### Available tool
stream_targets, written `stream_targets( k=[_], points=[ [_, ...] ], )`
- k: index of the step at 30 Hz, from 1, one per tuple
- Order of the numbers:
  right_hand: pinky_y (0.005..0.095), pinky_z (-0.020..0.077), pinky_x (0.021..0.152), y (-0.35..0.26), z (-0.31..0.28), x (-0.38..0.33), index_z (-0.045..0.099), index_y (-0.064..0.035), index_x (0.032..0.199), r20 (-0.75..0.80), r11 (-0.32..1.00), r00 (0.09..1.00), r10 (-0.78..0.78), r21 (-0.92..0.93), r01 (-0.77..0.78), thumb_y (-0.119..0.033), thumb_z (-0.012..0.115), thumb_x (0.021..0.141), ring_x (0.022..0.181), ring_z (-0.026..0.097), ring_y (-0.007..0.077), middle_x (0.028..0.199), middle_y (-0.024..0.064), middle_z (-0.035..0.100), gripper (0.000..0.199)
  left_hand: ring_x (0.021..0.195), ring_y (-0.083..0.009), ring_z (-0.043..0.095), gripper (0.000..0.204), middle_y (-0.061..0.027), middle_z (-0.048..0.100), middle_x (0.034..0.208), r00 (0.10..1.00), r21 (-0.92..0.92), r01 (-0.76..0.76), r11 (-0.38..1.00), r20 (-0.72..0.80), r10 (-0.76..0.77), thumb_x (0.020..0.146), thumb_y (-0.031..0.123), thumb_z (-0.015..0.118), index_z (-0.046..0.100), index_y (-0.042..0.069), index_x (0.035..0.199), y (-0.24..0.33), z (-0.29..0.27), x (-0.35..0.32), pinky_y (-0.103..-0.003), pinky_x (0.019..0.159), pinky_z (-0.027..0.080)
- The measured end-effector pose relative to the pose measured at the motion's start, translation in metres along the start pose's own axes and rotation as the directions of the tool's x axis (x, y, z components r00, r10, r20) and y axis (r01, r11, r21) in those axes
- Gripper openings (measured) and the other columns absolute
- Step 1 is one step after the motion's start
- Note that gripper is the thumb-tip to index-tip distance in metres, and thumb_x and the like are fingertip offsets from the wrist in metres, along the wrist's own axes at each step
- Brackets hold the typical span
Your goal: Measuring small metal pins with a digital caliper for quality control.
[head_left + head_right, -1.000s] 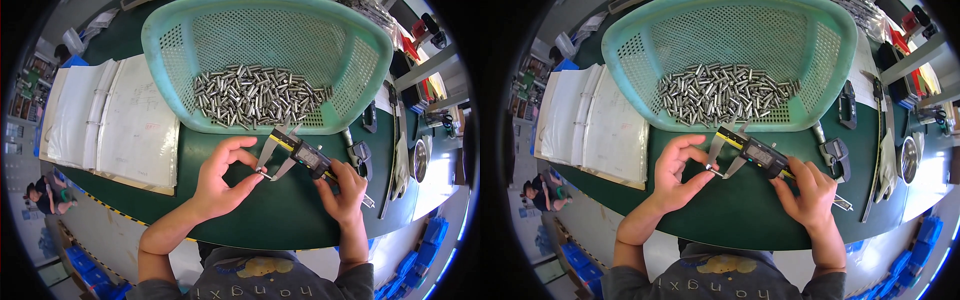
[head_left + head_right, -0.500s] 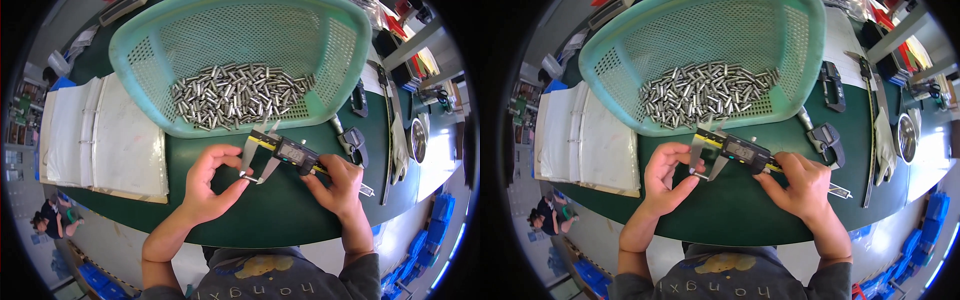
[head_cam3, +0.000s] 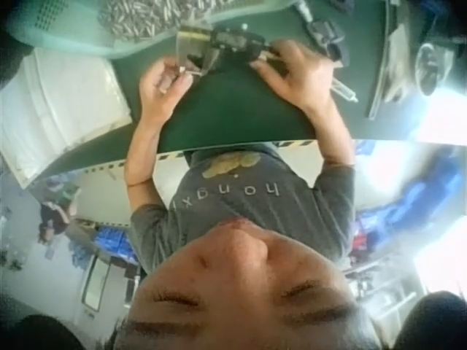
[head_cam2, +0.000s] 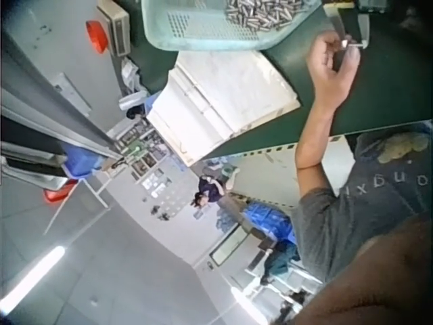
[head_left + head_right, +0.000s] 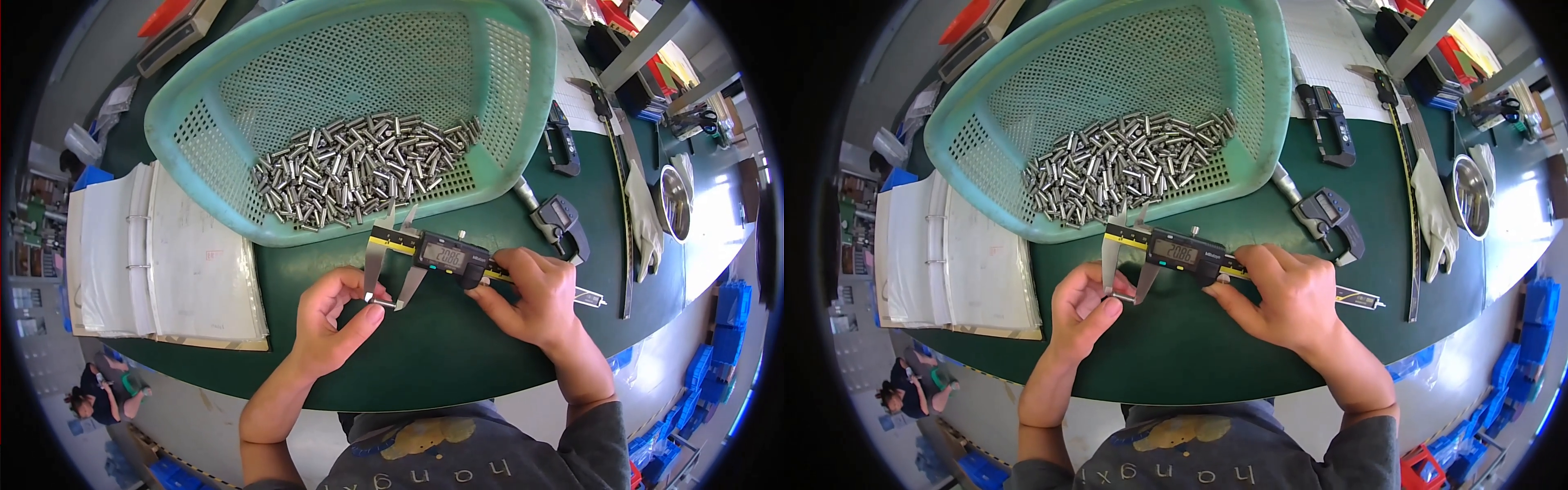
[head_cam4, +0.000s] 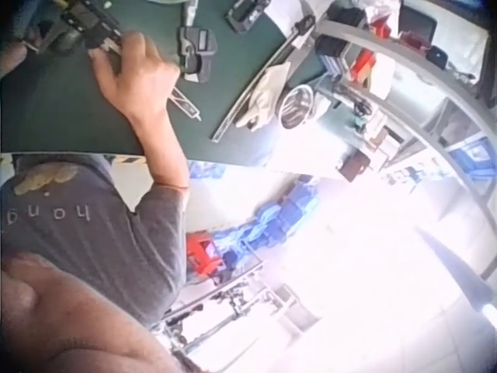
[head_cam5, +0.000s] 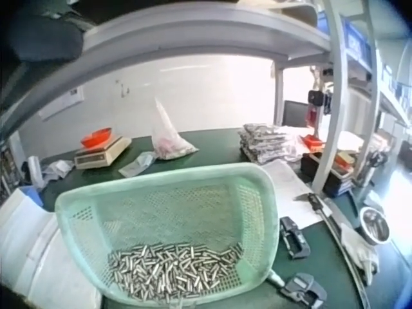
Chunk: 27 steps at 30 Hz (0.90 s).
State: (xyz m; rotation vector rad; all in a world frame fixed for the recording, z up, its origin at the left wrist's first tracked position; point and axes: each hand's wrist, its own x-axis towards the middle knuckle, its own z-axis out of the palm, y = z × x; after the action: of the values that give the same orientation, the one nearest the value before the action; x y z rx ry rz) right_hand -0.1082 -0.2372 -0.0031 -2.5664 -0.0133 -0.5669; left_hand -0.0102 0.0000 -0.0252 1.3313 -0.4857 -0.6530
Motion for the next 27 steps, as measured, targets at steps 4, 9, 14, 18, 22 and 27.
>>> stream_targets(
  k=[4, 9, 14, 18, 22, 27],
  points=[
    [0.0317, 0.0423, 0.042, -0.003, -0.002, 0.001, 0.059, -0.0036, 0.080, 0.024, 1.000, 1.000, 0.011, -0.010, -0.011, -0.027, 0.077, 0.067, 0.046, 0.055, 0.0236, 0.061, 0.0064, 0.056, 0.032, 0.091, -0.0128, 0.056, 0.016, -0.0069, 0.060, 0.095, 1.000, -0.024, 0.007, 1.000, 0.016, -0.007, 0.082, 0.004, 0.064, 0.056, 0.000, 0.096, 0.001, 0.002, -0.002, -0.028, 0.085, 0.043],
    [0.0333, 0.0425, 0.043, -0.003, -0.001, -0.001, 0.060, -0.0045, 0.086, 0.056, 1.000, 0.998, -0.004, 0.003, 0.004, -0.028, 0.075, 0.070, 0.048, 0.056, 0.0252, 0.063, 0.0069, 0.057, 0.032, 0.087, -0.0112, 0.057, 0.016, -0.0056, 0.061, 0.093, 0.999, 0.011, 0.042, 0.999, -0.023, -0.041, 0.082, 0.005, 0.066, 0.057, 0.001, 0.094, -0.003, 0.004, -0.003, -0.026, 0.082, 0.044],
    [0.0330, 0.0435, 0.045, -0.001, 0.001, 0.000, 0.059, -0.0036, 0.099, -0.057, 0.999, 0.998, 0.014, -0.028, -0.016, -0.024, 0.072, 0.074, 0.051, 0.056, 0.0251, 0.068, 0.0077, 0.057, 0.034, 0.078, -0.0093, 0.058, 0.012, -0.0036, 0.061, 0.086, 0.984, 0.192, -0.033, 0.981, -0.167, 0.066, 0.081, 0.005, 0.066, 0.058, 0.001, 0.090, 0.002, -0.002, 0.005, -0.024, 0.074, 0.046],
    [0.0332, 0.0432, 0.045, -0.002, -0.005, 0.000, 0.060, -0.0032, 0.100, -0.042, 0.998, 0.997, 0.059, -0.018, -0.060, -0.024, 0.073, 0.073, 0.050, 0.055, 0.0251, 0.068, 0.0074, 0.056, 0.036, 0.075, -0.0110, 0.057, 0.008, -0.0049, 0.062, 0.080, 0.836, 0.646, -0.276, 0.711, -0.204, 0.510, 0.078, 0.002, 0.064, 0.059, 0.001, 0.084, 0.028, -0.022, 0.048, -0.025, 0.071, 0.047],
    [0.0320, 0.0413, 0.044, -0.013, -0.007, -0.001, 0.061, -0.0019, 0.099, 0.009, 0.994, 0.994, -0.106, -0.015, 0.106, -0.022, 0.074, 0.071, 0.047, 0.052, 0.0228, 0.064, 0.0062, 0.053, 0.037, 0.091, -0.0256, 0.058, 0.023, -0.0107, 0.061, 0.096, 0.672, 0.901, -0.246, 0.358, -0.107, 0.733, 0.073, 0.005, 0.068, 0.060, 0.003, 0.094, 0.051, -0.039, 0.097, -0.035, 0.082, 0.045],
    [0.0312, 0.0377, 0.041, -0.014, -0.005, -0.004, 0.061, -0.0020, 0.098, -0.026, 0.983, 0.983, -0.183, -0.021, 0.182, -0.026, 0.075, 0.067, 0.043, 0.047, 0.0207, 0.060, 0.0041, 0.050, 0.041, 0.111, -0.0336, 0.052, 0.021, -0.0107, 0.058, 0.110, 0.700, 0.928, -0.371, -0.030, 0.301, 0.647, 0.068, 0.006, 0.069, 0.064, 0.006, 0.088, 0.030, -0.025, 0.099, -0.043, 0.095, 0.039]
  ],
)
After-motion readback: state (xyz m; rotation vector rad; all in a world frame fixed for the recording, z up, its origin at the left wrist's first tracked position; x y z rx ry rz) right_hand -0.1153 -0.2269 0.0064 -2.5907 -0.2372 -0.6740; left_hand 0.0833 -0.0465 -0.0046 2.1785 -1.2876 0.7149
